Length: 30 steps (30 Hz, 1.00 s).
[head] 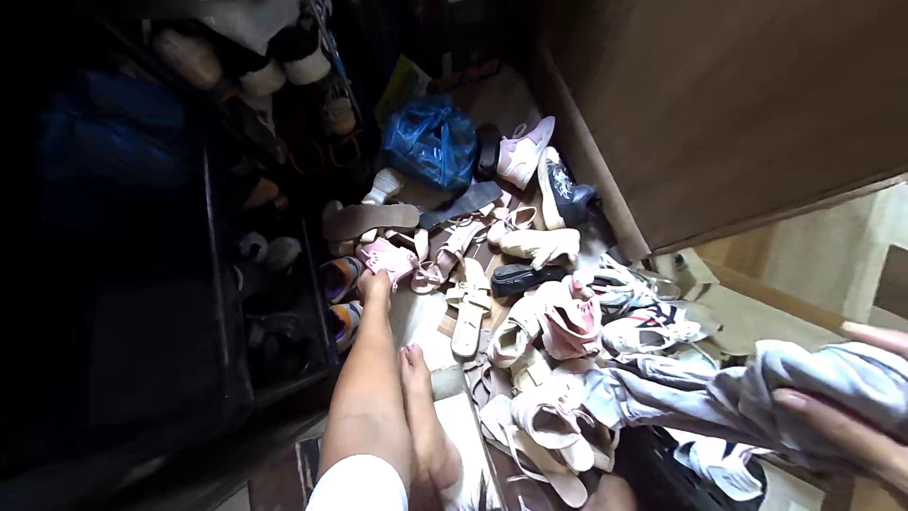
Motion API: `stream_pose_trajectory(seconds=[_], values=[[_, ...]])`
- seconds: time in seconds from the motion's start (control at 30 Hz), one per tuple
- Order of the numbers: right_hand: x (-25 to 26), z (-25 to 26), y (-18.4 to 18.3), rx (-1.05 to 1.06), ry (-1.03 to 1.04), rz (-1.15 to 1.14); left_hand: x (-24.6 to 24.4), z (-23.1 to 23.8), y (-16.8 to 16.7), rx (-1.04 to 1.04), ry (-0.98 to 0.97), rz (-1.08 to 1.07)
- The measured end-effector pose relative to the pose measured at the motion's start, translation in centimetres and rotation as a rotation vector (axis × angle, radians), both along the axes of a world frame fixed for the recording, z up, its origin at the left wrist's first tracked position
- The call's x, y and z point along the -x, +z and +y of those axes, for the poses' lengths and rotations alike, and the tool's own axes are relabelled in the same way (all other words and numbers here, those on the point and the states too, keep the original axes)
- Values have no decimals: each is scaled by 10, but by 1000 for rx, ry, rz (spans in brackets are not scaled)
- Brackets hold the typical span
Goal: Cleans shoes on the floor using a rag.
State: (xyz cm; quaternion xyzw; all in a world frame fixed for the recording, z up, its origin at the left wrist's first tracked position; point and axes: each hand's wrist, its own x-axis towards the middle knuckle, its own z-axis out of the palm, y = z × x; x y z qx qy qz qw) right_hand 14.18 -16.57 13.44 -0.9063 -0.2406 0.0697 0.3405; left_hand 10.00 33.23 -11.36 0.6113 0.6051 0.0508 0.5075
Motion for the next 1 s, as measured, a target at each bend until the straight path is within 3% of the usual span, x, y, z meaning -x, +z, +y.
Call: stream_pose_trajectory(seconds=[0.23,0.4,0.47,0.6,0.67,0.77,0.87,1.0], values=[[1,20,11,-26,-87,-186,-2,-13,85,-47,-285,64],[-2,43,27,-101,-92,-173,11,-49,127,66,-480,-119],[-3,50,31,-201,-148,-60,14,-69,150,82,-586,-224],[5,62,38,-335,-143,508,36,-109,214,37,-797,-541],[11,71,36,-307,-2,741,55,-130,252,-30,-880,-704],[22,86,37,-396,156,871,81,-159,297,-181,-996,-877],[35,88,43,-648,279,889,93,-169,314,-452,-1217,-1036],[39,85,37,-788,372,887,113,-188,332,-771,-1284,-967]])
